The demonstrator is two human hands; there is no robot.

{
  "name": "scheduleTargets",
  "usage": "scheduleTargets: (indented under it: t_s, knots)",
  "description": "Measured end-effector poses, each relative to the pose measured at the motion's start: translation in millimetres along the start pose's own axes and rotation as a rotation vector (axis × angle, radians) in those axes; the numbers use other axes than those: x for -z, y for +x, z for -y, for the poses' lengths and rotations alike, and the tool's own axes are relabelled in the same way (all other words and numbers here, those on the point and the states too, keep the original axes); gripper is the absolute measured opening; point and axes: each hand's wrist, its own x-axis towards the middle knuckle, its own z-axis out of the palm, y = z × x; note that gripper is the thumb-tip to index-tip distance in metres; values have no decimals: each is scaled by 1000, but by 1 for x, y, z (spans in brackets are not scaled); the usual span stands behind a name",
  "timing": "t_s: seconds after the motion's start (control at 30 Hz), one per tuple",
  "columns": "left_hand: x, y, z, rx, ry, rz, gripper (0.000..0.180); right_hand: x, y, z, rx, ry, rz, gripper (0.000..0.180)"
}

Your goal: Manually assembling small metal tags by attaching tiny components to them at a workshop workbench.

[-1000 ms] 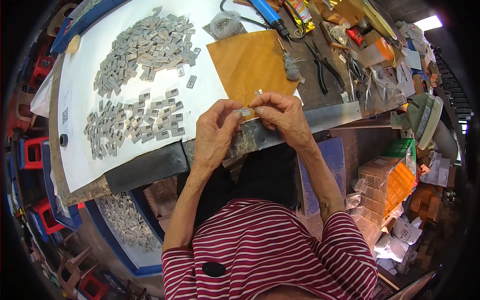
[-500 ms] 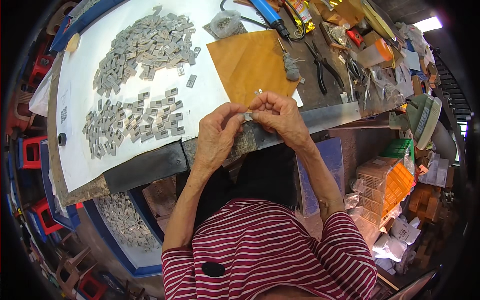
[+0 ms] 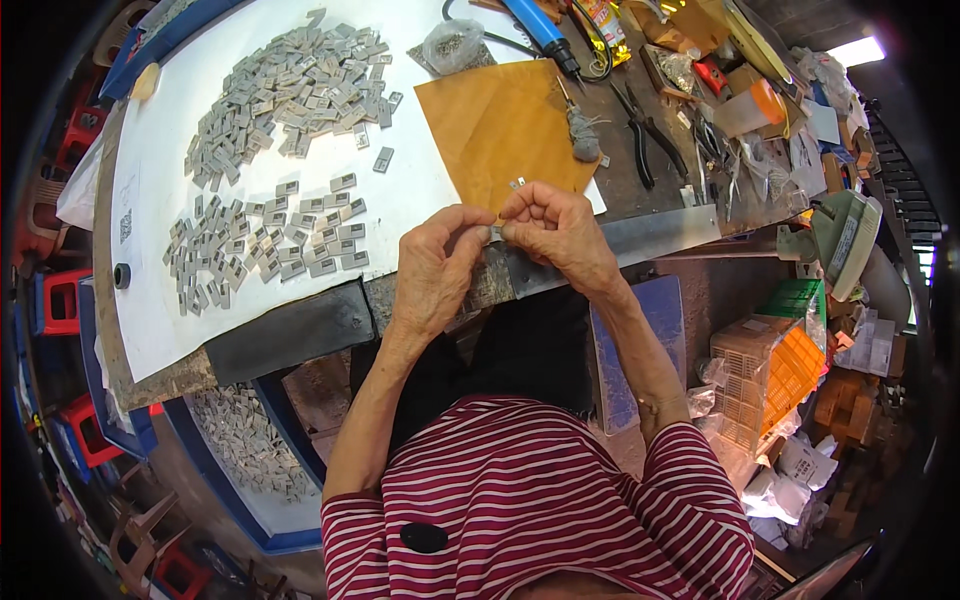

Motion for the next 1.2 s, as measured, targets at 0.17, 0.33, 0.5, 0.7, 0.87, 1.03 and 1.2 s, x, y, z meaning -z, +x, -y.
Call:
scheduleTargets:
  t_s: [0.17,0.33,0.5,0.7,0.87,1.03,1.2]
  knots:
    - [2,0,-1,95,-120,60,14,0,1,-1,6,-19,4,13]
    - [3,1,-2,98,-182,63,15,-2,2,-5,25,-25,-6,11]
    - [7,1,-1,79,-247,57,14,-8,1,-5,65,57,7,10]
    - [19,-4,-4,103,-281,-12,13,-22,-2,0,200,-173,28,14]
    - [29,-9,-2,98,-275,-34,12,-30,2,-4,450,-520,27,18]
    - [45,-20,-6,95,-210,-48,11,-49,4,11,629,-760,54,17]
    - [65,-33,-8,110,-186,-96,13,-69,15,11,700,-774,123,16]
